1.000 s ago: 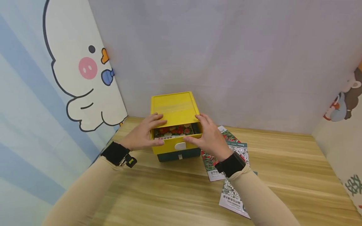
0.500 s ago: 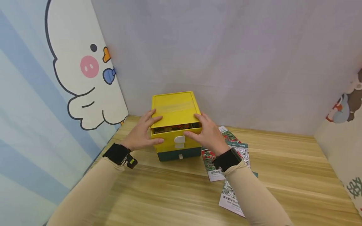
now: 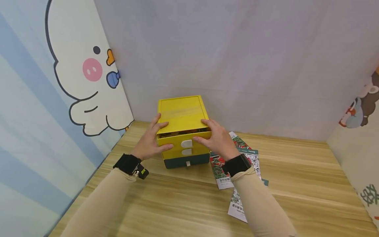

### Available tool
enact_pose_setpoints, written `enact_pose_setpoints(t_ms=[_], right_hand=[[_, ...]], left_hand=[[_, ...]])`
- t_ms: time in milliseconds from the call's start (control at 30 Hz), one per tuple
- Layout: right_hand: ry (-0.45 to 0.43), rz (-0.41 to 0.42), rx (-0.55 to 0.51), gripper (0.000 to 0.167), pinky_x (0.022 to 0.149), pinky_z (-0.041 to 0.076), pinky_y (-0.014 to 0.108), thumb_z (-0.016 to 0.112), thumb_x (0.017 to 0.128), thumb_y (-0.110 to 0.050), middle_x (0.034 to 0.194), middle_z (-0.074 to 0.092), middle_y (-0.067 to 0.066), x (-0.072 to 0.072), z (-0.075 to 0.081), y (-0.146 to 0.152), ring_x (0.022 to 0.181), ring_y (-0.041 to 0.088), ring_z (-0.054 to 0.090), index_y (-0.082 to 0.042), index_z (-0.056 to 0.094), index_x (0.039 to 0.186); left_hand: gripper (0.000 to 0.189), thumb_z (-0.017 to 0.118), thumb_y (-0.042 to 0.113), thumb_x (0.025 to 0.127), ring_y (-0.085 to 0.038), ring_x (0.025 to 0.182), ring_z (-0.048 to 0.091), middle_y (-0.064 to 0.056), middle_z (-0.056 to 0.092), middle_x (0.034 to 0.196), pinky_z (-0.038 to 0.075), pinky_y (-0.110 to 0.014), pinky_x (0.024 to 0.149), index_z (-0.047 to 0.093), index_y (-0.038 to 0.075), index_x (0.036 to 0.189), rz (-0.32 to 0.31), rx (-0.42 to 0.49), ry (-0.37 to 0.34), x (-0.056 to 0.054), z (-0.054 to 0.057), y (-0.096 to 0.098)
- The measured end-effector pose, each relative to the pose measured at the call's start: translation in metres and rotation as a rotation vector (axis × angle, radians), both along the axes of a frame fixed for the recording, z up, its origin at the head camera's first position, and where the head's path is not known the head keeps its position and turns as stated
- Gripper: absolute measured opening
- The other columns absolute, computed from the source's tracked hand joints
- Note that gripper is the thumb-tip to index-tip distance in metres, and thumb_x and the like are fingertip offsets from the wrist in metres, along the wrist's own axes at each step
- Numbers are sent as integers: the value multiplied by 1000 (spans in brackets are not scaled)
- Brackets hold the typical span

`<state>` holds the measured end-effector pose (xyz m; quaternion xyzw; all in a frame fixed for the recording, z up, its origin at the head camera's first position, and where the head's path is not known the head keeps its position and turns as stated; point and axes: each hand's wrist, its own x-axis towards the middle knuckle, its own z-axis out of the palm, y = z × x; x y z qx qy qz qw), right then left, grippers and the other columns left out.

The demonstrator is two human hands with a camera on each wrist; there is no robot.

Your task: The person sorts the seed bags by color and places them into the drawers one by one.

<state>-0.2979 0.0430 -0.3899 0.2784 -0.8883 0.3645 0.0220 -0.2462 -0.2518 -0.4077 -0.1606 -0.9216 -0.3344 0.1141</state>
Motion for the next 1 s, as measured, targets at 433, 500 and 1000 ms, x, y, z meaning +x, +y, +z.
enact_pose_setpoints(t_ms=[433, 500, 1000], right_hand=[[67, -3, 14, 72, 121, 41, 57, 76, 96, -41, 158, 52, 15, -4, -5, 3, 149, 39, 45, -11, 48, 156], [82, 2, 17, 71, 120, 41, 57, 77, 95, -38, 157, 53, 16, -4, -5, 3, 148, 39, 46, -9, 50, 154], [138, 10, 16, 65, 108, 53, 55, 79, 95, -27, 151, 58, 18, -8, -3, 0, 135, 41, 58, -6, 54, 151]], left_hand=[[81, 85, 33, 89, -43, 161, 20, -15, 3, 177, 27, -64, 126, 45, 3, 153, 21, 27, 39, -4, -11, 6], [81, 85, 32, 89, -42, 161, 20, -15, 4, 177, 27, -62, 127, 45, 3, 153, 29, 24, 45, -4, -12, 6], [79, 86, 25, 88, -42, 160, 23, -17, 9, 176, 28, -59, 128, 46, 2, 152, 47, 8, 86, -4, -9, 4]])
